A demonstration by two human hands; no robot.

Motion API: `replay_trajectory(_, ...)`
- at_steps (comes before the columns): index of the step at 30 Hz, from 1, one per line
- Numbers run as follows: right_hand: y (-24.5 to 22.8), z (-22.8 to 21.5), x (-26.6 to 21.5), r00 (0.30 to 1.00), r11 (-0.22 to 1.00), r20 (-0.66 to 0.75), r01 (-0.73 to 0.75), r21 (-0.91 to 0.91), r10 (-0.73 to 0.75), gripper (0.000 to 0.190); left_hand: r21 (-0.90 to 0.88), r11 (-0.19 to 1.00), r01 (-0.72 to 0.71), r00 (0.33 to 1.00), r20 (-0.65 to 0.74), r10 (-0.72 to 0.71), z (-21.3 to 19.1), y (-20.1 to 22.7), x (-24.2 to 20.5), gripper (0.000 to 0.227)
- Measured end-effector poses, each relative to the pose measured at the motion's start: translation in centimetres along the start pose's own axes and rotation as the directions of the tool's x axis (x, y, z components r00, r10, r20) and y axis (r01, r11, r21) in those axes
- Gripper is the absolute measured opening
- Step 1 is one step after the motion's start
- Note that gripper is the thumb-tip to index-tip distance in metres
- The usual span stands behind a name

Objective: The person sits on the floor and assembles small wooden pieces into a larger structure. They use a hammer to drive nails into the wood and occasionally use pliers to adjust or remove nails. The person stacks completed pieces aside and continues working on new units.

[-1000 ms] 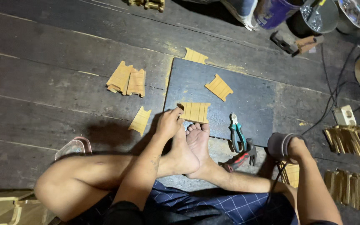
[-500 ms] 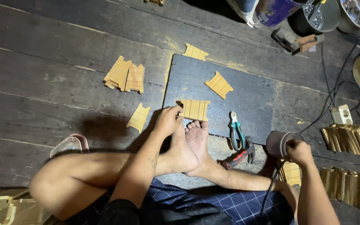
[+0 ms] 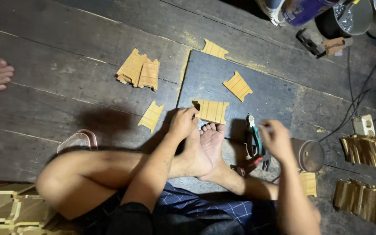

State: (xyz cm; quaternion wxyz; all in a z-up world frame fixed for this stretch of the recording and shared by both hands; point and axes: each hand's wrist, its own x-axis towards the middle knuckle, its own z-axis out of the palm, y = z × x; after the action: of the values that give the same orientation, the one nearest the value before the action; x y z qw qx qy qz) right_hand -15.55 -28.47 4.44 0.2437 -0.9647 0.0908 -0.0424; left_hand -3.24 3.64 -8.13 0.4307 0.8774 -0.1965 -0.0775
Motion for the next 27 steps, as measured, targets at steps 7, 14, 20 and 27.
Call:
replay_trajectory(7, -7.4, 11.9, 5.4, 0.936, 0.941, 0.188, 0.320, -0.106, -0.297, 0.015, 0.023, 0.983, -0.182, 0.973, -0.143, 0.183, 0.0, 0.0, 0.2, 0.014)
replay_trajectory(14, -8.4, 13.6, 5.8, 0.939, 0.954, 0.258, 0.270, -0.133, -0.230, 0.017, -0.021, 0.995, -0.097, 0.990, -0.106, 0.094, 0.5, -0.5, 0.2, 0.017)
replay_trajectory(20, -9.0, 13.7, 5.5, 0.920, 0.925, 0.277, 0.334, -0.181, -0.277, 0.014, -0.051, 0.999, -0.018, 0.999, -0.045, 0.016, -0.5, 0.6, -0.2, 0.016)
replay_trajectory(27, -9.3, 12.5, 3.6, 0.946, 0.929, 0.197, 0.298, -0.220, -0.257, 0.028, -0.057, 0.998, -0.029, 0.998, -0.062, 0.025, -0.8, 0.6, -0.4, 0.014)
